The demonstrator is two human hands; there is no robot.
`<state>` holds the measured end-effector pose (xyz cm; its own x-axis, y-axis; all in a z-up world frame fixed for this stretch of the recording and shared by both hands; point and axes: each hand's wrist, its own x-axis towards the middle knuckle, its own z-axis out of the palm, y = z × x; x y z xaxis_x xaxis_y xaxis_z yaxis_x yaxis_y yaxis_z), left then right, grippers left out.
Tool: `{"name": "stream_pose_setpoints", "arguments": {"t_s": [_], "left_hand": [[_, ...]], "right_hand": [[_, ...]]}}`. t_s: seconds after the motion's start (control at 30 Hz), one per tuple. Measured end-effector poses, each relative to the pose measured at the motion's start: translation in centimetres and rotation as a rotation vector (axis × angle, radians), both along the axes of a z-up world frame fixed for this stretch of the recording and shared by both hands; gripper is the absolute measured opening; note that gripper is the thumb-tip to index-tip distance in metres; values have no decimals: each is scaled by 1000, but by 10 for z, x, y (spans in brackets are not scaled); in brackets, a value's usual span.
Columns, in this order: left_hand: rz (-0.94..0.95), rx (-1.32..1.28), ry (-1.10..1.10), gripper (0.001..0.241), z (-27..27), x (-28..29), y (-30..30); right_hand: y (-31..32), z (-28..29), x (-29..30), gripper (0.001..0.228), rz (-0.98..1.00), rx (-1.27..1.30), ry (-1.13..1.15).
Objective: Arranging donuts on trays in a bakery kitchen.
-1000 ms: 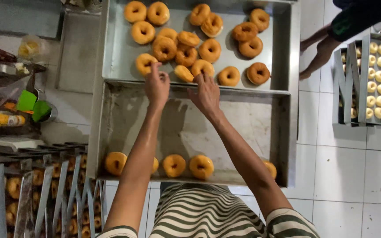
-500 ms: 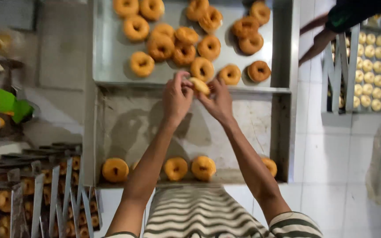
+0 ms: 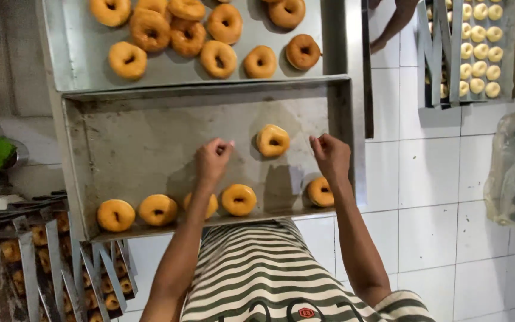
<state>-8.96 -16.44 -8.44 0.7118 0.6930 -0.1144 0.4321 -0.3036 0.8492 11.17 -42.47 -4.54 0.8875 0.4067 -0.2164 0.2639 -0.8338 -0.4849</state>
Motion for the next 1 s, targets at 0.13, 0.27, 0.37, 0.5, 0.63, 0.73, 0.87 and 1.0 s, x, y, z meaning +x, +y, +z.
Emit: {"name": "stream_pose_setpoints", "arguments": {"t_s": [0.13, 0.27, 0.37, 0.5, 0.63, 0.73, 0.87, 1.0], "left_hand": [[9, 5, -31, 26, -3, 10, -3], [-18, 49, -48, 24, -25, 33, -9], [-41, 21, -171, 18, -51, 57, -9], [-73, 80, -174, 14, -70, 85, -10], [-120, 148, -98, 14, -85, 93, -16], [-157, 148, -21, 16, -86, 81, -28], [-223, 91, 60, 18, -72, 44, -59], [-343, 52, 216, 18, -14, 14, -86]], "right_hand": [[-7, 9, 12, 30, 42, 534, -4], [-1, 5, 20, 28, -14, 454, 124], [19, -15, 29, 27, 46, 509, 199], [50, -71, 47, 19, 286, 504, 28], [62, -76, 44, 26, 304, 389, 181], [53, -66, 34, 27, 404, 300, 127], [26, -50, 8, 27, 508, 141, 291], [-1, -36, -15, 24, 668, 62, 260]]}}
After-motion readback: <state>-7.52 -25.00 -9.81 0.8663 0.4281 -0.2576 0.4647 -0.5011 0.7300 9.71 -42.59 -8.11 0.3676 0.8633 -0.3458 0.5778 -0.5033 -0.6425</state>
